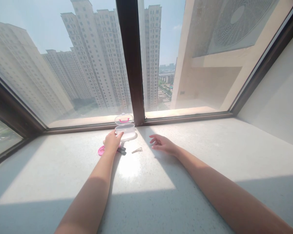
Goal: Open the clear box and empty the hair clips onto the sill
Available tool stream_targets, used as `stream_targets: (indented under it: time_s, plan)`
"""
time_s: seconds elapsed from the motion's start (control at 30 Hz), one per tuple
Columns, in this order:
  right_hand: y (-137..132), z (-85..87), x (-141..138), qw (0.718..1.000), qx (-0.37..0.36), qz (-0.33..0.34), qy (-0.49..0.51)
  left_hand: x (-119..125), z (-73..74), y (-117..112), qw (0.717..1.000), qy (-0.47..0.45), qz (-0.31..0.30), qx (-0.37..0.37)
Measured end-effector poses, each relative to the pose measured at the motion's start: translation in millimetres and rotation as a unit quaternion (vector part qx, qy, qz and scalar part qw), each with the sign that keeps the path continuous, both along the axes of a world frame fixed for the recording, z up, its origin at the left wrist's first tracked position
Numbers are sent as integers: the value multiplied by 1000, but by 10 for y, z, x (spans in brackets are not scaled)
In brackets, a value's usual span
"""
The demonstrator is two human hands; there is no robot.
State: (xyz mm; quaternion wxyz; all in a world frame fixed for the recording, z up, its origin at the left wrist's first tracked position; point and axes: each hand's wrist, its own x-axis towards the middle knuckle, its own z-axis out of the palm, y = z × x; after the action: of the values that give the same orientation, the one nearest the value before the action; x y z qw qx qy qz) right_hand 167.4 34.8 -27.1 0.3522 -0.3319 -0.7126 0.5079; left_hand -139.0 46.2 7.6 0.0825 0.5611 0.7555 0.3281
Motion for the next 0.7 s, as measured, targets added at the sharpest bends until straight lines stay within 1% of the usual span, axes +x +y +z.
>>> stream_targets:
  time_s: [0.17, 0.27, 0.37, 0.47, 0.6, 0.7]
  plan:
    - [4, -9, 5, 1000, 7, -3, -9, -56, 8, 11, 1000, -24, 3, -17]
    - [4, -11, 10, 1000, 7, 1, -11, -145, 22, 19, 997, -73, -6, -27]
    - [-1, -1, 16, 1000, 8, 2, -16, -260, 44, 14, 990, -131, -11, -58]
    - [-6, 10, 22, 1000, 12, 0, -22, -350, 87, -20, 982, -164, -12, -92]
    - [-3, 8, 24, 1000, 15, 3, -20, -389, 150, -103, 981, -149, -27, -119]
    - [2, 2, 23, 1000, 14, 4, -16, -344, 185, -163, 991, -96, -31, -89]
